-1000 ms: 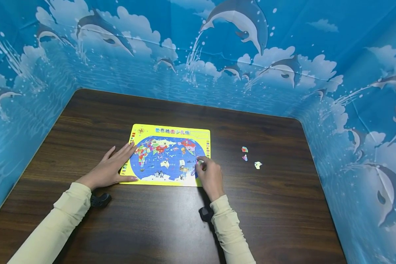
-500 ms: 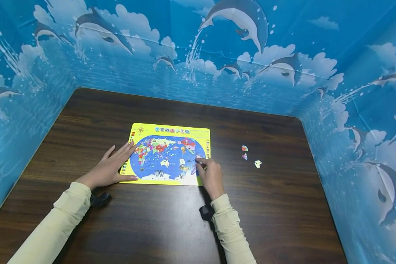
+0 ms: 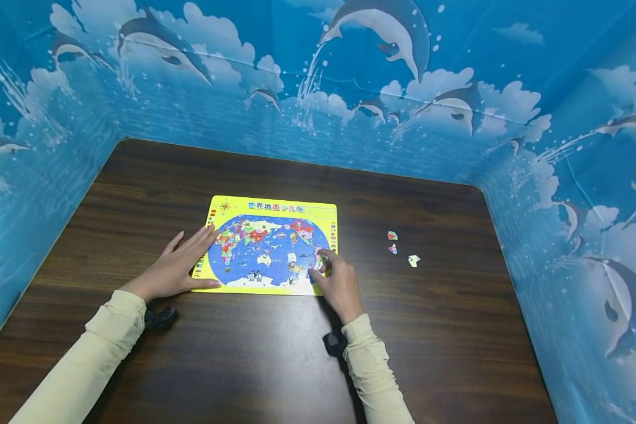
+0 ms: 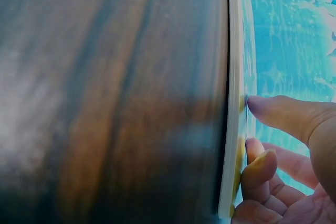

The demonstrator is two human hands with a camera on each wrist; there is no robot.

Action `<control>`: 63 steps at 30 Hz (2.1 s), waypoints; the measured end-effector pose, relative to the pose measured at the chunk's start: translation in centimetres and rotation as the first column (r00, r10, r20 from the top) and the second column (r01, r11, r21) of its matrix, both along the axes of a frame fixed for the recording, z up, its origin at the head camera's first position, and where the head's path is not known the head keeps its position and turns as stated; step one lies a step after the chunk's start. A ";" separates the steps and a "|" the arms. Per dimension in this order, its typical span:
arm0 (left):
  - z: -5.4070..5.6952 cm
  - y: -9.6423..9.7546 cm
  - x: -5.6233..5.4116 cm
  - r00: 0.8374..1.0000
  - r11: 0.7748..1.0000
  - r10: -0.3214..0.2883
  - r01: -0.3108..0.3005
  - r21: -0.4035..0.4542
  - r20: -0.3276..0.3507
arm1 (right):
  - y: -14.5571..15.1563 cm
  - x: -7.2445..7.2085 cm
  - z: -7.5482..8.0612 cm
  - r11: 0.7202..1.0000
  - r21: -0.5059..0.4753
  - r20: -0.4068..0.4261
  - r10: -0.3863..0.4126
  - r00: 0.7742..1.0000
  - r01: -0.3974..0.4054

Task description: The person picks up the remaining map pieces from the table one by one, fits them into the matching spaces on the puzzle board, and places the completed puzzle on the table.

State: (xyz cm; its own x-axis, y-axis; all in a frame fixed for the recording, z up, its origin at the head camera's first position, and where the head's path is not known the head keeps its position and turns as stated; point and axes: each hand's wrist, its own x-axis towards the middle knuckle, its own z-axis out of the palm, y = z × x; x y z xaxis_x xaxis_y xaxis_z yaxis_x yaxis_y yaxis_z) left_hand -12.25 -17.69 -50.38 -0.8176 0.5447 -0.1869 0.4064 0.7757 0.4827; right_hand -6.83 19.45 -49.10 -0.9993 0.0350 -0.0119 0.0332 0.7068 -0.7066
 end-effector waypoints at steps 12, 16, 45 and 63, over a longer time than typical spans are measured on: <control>0.1 0.1 -0.2 1.000 1.000 0.003 -0.003 -0.020 0.002 | 0.0 0.1 0.3 1.000 -0.017 0.043 -0.015 0.999 0.016; 0.1 0.1 -0.1 1.000 1.000 0.002 -0.002 -0.024 0.005 | 0.2 0.2 0.2 1.000 -0.022 0.048 -0.008 0.999 0.009; 0.4 0.1 -0.1 1.000 1.000 0.000 0.000 0.003 -0.008 | 1.0 0.1 0.6 0.997 0.040 -0.058 0.067 0.996 -0.064; 0.3 -0.4 0.3 1.000 1.000 0.007 -0.007 0.003 -0.027 | 13.4 -4.9 1.2 0.943 0.172 -0.054 -0.280 0.959 0.285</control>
